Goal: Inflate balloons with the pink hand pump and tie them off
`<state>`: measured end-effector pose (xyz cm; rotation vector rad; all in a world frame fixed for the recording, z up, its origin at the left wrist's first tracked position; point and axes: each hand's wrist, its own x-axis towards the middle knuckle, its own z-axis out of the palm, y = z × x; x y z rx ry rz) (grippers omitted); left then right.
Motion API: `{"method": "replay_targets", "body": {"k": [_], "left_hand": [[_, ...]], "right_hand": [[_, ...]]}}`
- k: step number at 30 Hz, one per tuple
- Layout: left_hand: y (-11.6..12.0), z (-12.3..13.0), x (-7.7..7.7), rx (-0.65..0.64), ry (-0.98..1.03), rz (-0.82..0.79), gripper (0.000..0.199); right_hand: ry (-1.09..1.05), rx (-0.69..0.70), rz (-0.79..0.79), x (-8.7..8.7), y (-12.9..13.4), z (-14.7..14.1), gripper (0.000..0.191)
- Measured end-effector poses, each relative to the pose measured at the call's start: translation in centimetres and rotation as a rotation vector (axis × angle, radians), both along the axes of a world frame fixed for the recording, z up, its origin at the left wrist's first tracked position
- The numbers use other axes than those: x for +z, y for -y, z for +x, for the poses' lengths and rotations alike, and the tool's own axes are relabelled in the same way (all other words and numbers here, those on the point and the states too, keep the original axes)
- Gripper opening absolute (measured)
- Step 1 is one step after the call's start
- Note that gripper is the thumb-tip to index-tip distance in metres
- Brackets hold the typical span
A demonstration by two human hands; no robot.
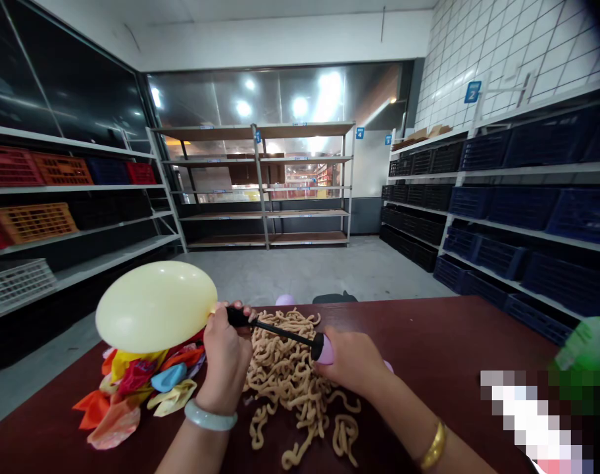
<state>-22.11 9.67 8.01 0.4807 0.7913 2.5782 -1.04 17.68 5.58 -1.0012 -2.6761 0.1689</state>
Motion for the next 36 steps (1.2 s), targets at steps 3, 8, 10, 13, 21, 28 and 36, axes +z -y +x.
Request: {"method": "replay_targets", "body": {"k": [3, 8, 10, 13, 21, 28, 36], "left_hand": [[-0.2, 0.3, -0.3, 0.008, -0.017, 0.014, 0.023], [-1.4, 3.4, -1.7, -0.05, -0.019, 0.007, 0.021], [-1.9, 5.0, -2.5, -0.078, -0.008, -0.021, 0.021], [-2.3, 7.5, -3.6, -0.117, 0.01, -0.075, 0.021], [-2.0, 10.1, -2.8, -0.196, -0.034, -0.1, 0.022], [-0.7, 3.8, -0.6, -0.116, -0.046, -0.013, 0.021], [0.0, -0.1, -0.1, -0.004, -0.011, 0.018, 0.021]], "right_hand": [[-0.003, 0.003, 0.021, -0.3, -0.4, 0.3, 0.034], [-0.002, 0.005, 0.041, -0.8, -0.6, 0.4, 0.033], [0.0, 0.008, 0.032, -0.9, -0.4, 0.2, 0.034], [-0.008, 0.009, 0.008, -1.1, 0.0, -0.1, 0.034], [-0.072, -0.024, -0.048, -0.2, 1.2, -0.7, 0.03], [-0.045, -0.007, -0.046, 0.3, 0.9, -0.3, 0.039], [-0.009, 0.001, 0.006, -0.1, 0.2, -0.1, 0.036]]}}
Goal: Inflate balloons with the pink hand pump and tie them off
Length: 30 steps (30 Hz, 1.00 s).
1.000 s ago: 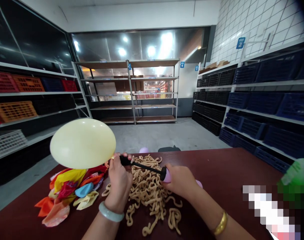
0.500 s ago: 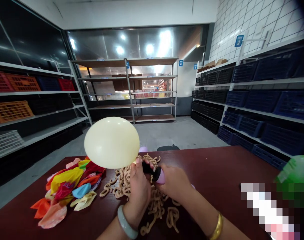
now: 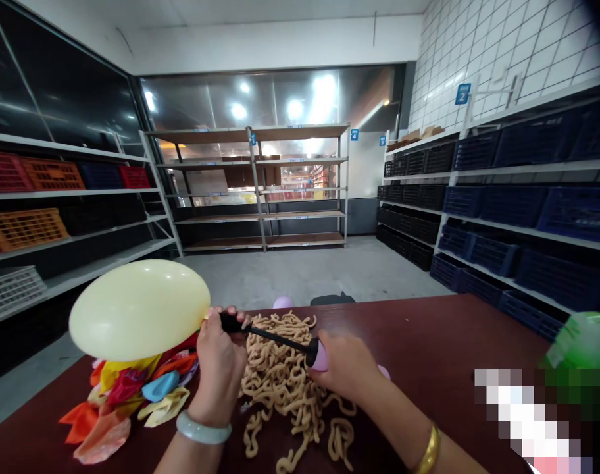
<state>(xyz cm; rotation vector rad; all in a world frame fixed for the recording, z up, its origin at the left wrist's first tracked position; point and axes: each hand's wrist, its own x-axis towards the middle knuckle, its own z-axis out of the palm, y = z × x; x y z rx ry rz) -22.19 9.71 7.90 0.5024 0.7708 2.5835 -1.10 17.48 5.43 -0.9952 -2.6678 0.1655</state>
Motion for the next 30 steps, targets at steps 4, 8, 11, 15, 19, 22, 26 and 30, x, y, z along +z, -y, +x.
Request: {"method": "replay_targets", "body": {"k": [4, 8, 11, 15, 19, 22, 26, 30], "left_hand": [[-1.0, 2.5, -1.0, -0.033, -0.011, -0.007, 0.022], [-1.8, 5.7, -2.2, -0.076, -0.001, -0.057, 0.022], [-2.2, 8.0, -3.0, -0.114, 0.006, -0.104, 0.023], [-2.3, 10.1, -3.6, -0.161, 0.023, -0.146, 0.024], [-2.1, 10.6, -3.6, -0.161, 0.027, -0.157, 0.023], [-2.1, 10.3, -3.3, -0.156, -0.011, -0.15, 0.023], [-2.0, 8.6, -2.3, -0.143, -0.048, -0.103, 0.022], [-1.1, 4.8, -1.0, -0.061, -0.031, -0.043, 0.019]], "right_hand": [[0.027, -0.012, 0.008, -0.5, -0.5, 0.2, 0.037], [-0.002, -0.003, 0.007, -0.9, -0.4, 0.1, 0.034], [-0.03, 0.002, -0.006, -0.8, 0.1, -0.1, 0.03], [-0.062, -0.008, -0.025, -0.4, 0.6, -0.2, 0.028], [-0.079, -0.019, -0.018, -0.3, 0.7, -0.2, 0.027], [-0.11, -0.009, -0.014, -0.4, 0.8, -0.3, 0.026], [-0.123, -0.001, -0.023, -0.4, 0.8, -0.5, 0.028], [-0.063, -0.004, -0.021, -0.4, 0.5, -0.5, 0.034]]}}
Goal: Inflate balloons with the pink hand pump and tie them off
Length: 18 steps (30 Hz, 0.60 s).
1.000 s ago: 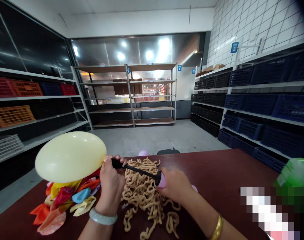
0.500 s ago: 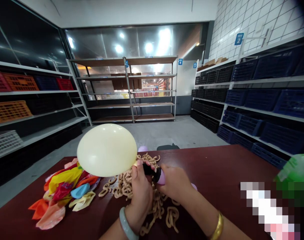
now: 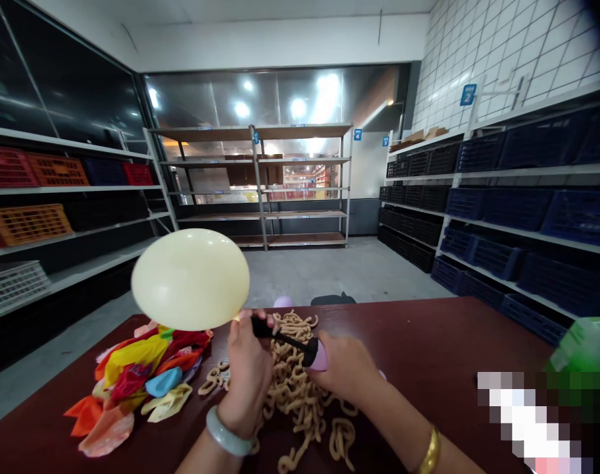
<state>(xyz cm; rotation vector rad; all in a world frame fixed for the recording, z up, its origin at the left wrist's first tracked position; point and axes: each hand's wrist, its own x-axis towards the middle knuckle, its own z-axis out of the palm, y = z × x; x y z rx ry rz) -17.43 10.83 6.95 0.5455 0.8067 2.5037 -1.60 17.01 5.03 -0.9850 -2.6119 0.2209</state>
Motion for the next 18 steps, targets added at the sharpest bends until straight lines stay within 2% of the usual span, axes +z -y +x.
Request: {"method": "replay_targets", "body": {"k": [4, 8, 11, 18], "left_hand": [[1.3, -3.8, 1.1, 0.103, 0.01, 0.032, 0.017], [1.5, -4.8, 1.2, 0.12, 0.022, 0.041, 0.018], [1.0, -3.5, 0.8, 0.092, 0.013, 0.037, 0.02], [-0.6, 2.1, -1.1, -0.007, 0.014, -0.03, 0.021]], "right_hand": [[0.018, 0.024, 0.0, 0.0, -0.2, 0.2, 0.036], [0.049, 0.021, 0.008, 0.2, -0.4, 0.4, 0.038], [0.089, 0.008, 0.0, 0.2, -0.6, 0.5, 0.041], [0.034, 0.014, 0.004, -0.2, 0.0, 0.2, 0.033]]}}
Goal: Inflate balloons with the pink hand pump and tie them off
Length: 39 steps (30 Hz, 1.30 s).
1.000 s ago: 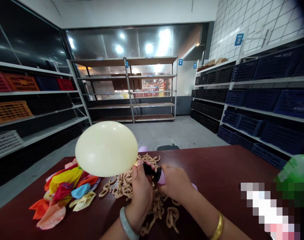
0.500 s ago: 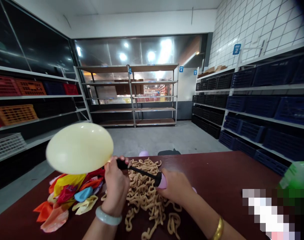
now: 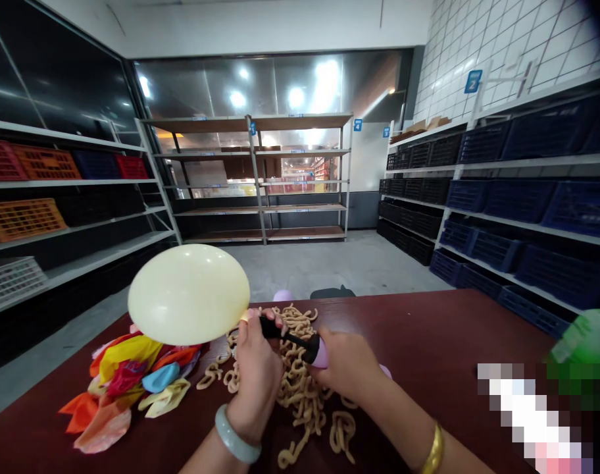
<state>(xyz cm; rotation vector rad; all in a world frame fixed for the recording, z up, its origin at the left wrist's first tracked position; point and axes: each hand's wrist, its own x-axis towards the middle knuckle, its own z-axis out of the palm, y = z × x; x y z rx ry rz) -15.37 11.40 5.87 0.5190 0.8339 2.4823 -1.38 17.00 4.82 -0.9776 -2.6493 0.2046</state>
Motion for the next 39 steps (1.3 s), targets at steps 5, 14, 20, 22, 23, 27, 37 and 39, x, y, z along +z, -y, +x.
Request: {"method": "replay_targets", "body": {"k": [5, 14, 20, 22, 23, 27, 37, 39], "left_hand": [[-0.5, 3.0, -1.1, -0.077, 0.011, -0.075, 0.024], [-0.4, 2.9, -0.3, -0.088, -0.033, -0.038, 0.023], [0.4, -3.2, 0.9, -0.006, 0.005, 0.053, 0.024], [0.8, -5.3, 1.1, 0.029, 0.023, 0.072, 0.026], [1.0, -6.1, 1.1, 0.046, 0.037, 0.076, 0.027], [1.2, -7.4, 0.9, 0.066, 0.076, 0.088, 0.026], [-0.4, -1.5, -0.9, 0.006, 0.061, 0.039, 0.022], [-0.7, 0.2, -1.2, -0.007, 0.074, 0.004, 0.021]], "right_hand": [[-0.005, -0.014, -0.034, 0.4, 0.5, -0.1, 0.029], [-0.026, -0.035, -0.019, 0.7, 0.5, -0.2, 0.029], [0.026, -0.023, -0.02, 0.6, 0.0, -0.1, 0.033], [0.046, -0.01, -0.021, 0.3, -0.2, 0.0, 0.034], [0.048, -0.007, -0.02, 0.2, -0.3, 0.0, 0.034], [0.062, 0.0, 0.003, -0.2, -0.8, 0.2, 0.035], [0.107, -0.014, 0.015, -0.5, -0.9, 0.3, 0.032], [0.094, -0.021, 0.01, -0.4, -0.6, 0.2, 0.031]]}}
